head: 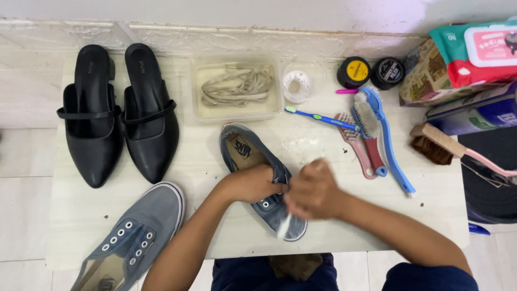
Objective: The person cleans a gray canvas sneaker using a toothbrush and a white paste. They repeatedly dip the toothbrush into a small container of paste and scrub the upper fabric and white rubber sole of the shoe.
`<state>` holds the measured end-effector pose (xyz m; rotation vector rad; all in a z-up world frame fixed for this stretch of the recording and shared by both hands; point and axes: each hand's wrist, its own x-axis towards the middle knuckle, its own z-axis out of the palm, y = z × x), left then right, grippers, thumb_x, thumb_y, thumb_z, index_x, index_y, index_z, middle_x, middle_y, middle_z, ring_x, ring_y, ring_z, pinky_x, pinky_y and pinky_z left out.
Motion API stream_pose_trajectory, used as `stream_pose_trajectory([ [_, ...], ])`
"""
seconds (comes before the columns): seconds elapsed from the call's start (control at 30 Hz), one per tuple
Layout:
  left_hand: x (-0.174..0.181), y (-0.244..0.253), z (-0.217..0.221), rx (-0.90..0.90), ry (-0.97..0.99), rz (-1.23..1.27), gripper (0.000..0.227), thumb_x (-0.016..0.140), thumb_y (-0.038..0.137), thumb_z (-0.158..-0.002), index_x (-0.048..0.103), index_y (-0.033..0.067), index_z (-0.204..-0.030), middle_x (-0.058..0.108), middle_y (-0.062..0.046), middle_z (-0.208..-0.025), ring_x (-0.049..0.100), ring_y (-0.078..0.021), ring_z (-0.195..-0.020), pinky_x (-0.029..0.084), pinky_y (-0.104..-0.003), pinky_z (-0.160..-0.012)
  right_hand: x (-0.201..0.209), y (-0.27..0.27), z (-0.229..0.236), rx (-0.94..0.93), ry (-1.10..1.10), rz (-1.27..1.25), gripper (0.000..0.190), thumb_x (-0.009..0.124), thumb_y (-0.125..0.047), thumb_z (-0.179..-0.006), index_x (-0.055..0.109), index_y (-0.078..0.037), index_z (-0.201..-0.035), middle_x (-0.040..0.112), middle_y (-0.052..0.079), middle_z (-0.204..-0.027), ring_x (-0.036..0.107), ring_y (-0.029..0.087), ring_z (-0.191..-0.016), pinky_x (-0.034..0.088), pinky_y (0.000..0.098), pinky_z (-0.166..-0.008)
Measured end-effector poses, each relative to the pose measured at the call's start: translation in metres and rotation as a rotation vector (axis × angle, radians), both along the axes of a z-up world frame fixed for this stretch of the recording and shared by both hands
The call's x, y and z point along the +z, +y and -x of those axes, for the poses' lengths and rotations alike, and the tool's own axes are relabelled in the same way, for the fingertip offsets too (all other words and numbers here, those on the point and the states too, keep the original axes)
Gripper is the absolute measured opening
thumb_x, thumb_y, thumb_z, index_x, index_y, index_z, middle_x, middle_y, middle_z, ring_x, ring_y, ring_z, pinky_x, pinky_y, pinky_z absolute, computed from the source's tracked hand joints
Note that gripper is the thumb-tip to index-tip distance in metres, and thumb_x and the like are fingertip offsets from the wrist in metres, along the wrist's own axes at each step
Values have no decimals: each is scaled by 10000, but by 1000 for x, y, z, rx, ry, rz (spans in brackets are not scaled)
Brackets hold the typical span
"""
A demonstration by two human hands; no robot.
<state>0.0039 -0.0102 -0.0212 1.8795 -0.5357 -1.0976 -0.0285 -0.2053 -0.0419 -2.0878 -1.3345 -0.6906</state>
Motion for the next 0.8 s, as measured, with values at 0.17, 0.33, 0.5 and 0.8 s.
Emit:
stream_pose_trajectory([
  [0.17,4,4,1,25,1,-25,329,524,227,-963,717,-39,-974,669,-111,-683,585,-158,-549,486,-273,-509,16,-2,-16,-74,-19,25,391,569,-255,-872,465,-190,-500,440,-18,-580,402,198,-625,324,375,-666],
  [0.33,10,3,4,39,34,-36,343,519,238,-968,708,-19,-1095,715,-138,-795,639,-170,-638,528,-274,-569,11,2,-2,-37,25,28,359,572,-262,-858,460,-201,-522,482,-38,-623,421,176,-644,332,351,-681],
  [0.5,32,3,7,314,147,32,549,524,272,-967,483,-88,-1380,582,-269,-1324,581,-371,-1209,501,-490,-961,39,-53,-49,-319,-154,96,358,649,-191,-835,465,-143,-532,438,42,-606,430,259,-662,350,424,-686],
  [0.8,-10,-30,37,1161,456,370,676,734,316,-871,494,-87,-1357,575,-257,-1319,563,-329,-1234,511,-464,-977,57,-72,-54,-657,-70,-3,372,674,-142,-844,457,-134,-541,417,5,-582,423,218,-688,337,358,-707],
])
